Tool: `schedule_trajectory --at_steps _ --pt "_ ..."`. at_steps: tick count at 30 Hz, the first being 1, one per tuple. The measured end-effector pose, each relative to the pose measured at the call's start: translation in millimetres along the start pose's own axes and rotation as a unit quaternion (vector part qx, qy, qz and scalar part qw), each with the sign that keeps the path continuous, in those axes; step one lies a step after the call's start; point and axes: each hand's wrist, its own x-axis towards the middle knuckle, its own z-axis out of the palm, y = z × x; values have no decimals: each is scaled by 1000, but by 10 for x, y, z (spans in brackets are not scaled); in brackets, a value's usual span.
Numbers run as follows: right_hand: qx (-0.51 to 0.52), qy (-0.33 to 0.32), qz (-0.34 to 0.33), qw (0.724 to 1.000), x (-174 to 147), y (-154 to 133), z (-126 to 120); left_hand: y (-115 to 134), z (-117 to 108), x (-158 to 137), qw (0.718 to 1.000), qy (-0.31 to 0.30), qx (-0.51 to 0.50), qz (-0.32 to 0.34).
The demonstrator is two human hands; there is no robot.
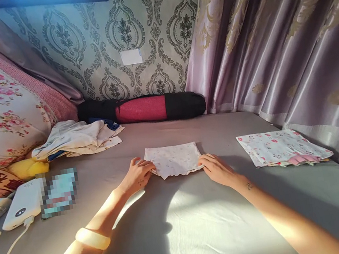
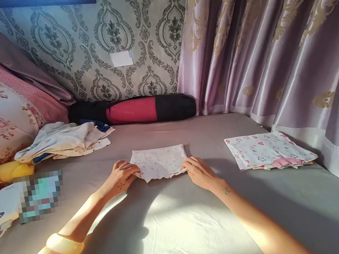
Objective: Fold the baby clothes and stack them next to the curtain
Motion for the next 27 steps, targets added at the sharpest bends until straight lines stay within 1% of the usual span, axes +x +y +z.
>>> schedule_trajectory --at_steps 3,7,10,12,14,16,17,19,23,27 --pt "2 -7 0 1000 -33 -38 -42 -2 22 -59 1000 -5 -4 -1" --pt "-15 -37 23 999 45 -95 -135 49 -43 -67 1000 -16 -15 -7" --pt "-58 -53 70 994 243 -170 -132 155 -101 79 998 -27 -18 -54" --pt "-87 -45 95 991 432 -249 -75 249 -91 255 994 -14 -5 -107" --pt "-95 -26 103 990 634 -345 19 348 -23 458 989 0 5 -145" --pt "-73 -17 108 991 816 -437 131 436 88 647 986 5 18 -164" --pt "-61 -21 108 992 889 -473 189 473 151 725 985 4 24 -168" --pt "-43 -41 119 991 990 -516 302 526 276 835 983 -18 33 -178" --pt "-24 -91 127 987 1039 -488 484 544 461 897 978 -71 41 -191" --pt "-13 -110 130 985 1017 -419 581 499 540 869 977 -90 44 -187"
